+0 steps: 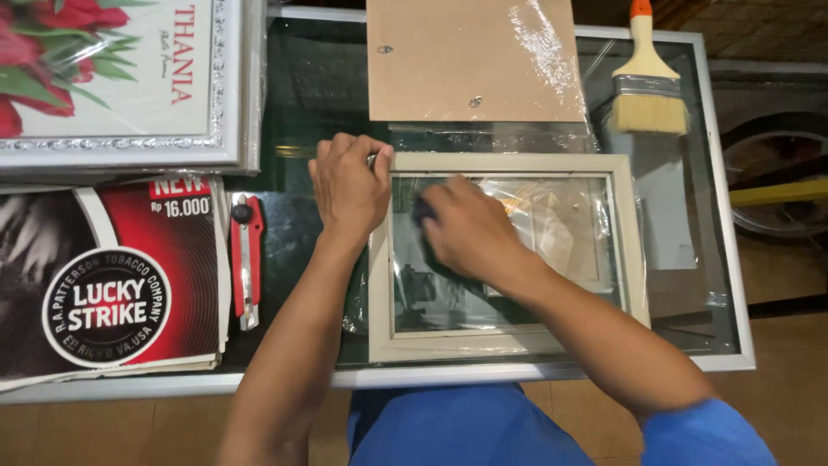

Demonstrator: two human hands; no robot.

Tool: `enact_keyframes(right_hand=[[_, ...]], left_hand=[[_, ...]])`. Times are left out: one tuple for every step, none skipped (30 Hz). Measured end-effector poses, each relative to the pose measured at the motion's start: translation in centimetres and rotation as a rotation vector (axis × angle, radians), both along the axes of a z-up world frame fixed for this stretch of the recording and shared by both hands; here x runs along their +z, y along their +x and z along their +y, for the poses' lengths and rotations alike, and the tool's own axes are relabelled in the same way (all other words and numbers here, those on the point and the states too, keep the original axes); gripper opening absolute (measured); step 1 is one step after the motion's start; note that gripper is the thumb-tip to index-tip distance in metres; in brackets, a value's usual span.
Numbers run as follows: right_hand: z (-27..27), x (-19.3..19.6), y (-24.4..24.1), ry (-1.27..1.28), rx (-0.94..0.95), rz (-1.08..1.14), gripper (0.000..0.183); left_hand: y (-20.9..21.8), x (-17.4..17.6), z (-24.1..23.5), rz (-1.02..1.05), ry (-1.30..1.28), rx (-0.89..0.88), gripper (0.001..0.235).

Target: Cleaning the glass of a picture frame using a cloth and a brush.

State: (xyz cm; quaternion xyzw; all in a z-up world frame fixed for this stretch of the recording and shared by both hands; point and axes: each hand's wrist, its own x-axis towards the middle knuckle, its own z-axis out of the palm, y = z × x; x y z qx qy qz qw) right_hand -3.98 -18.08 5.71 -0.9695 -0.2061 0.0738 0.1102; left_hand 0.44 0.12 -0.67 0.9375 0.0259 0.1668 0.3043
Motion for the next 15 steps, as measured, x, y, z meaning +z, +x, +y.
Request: enact_keyframes(right_hand=[[0.8, -0.5, 1.1, 0.000, 0.004, 0.003, 0.038], [1.6, -1.0, 2.2, 0.011, 0.064, -0.027, 0.038], [2.3, -1.5, 3.3, 0.019, 0.122, -0.059, 0.039], [2.1, -1.2, 3.4, 0.018, 0.123, -0.057, 0.039], [2.0, -0.9, 3.6, 0.033, 0.164, -0.054, 0.037], [1.9, -0.6, 3.8, 0.049, 0.204, -0.050, 0.035], [1.6, -0.1, 2.5, 0.047, 0.203, -0.047, 0.035], [1.3, 0.4, 1.2, 0.030, 0.253, 0.018, 0.031], [1.0, 1.0, 0.1, 0.015, 0.303, 0.076, 0.027], [0.8, 2.0, -2.4, 0.015, 0.301, 0.074, 0.027], [0.5, 2.9, -4.8, 0.006, 0.354, 0.185, 0.028], [0.3, 3.9, -7.2, -0.001, 0.408, 0.296, 0.029], [0.2, 3.8, -7.4, 0.000, 0.412, 0.297, 0.029], [0.0, 3.7, -7.6, -0.006, 0.431, 0.285, 0.031], [-0.3, 3.5, -7.9, -0.010, 0.446, 0.273, 0.033]], left_hand=[[0.0, -0.1, 0.2, 0.003, 0.000, 0.004, 0.015], [0.0, -0.3, 0.3, 0.011, -0.002, -0.006, 0.015], [0.1, -0.4, 0.3, 0.018, -0.005, -0.018, 0.014], [0.2, -0.2, 0.3, 0.020, -0.007, -0.017, 0.014], [0.1, -0.1, 0.4, 0.028, -0.014, -0.024, 0.014], [0.1, 0.1, 0.4, 0.037, -0.022, -0.030, 0.014], [0.0, 0.0, 0.3, 0.041, -0.024, -0.032, 0.014], [-0.1, -0.1, 0.2, 0.035, -0.029, -0.023, 0.015], [0.0, -0.1, 0.1, 0.023, -0.032, -0.015, 0.015], [-0.1, 0.2, 0.1, 0.021, -0.032, -0.017, 0.015], [-0.1, 0.3, 0.1, 0.008, -0.037, -0.021, 0.015], [-0.2, 0.5, 0.2, -0.006, -0.042, -0.026, 0.014], [-0.1, 0.4, 0.2, -0.005, -0.040, -0.022, 0.014], [0.0, 0.3, 0.2, -0.004, -0.043, -0.019, 0.014], [0.0, 0.1, 0.1, -0.002, -0.044, -0.021, 0.014]])
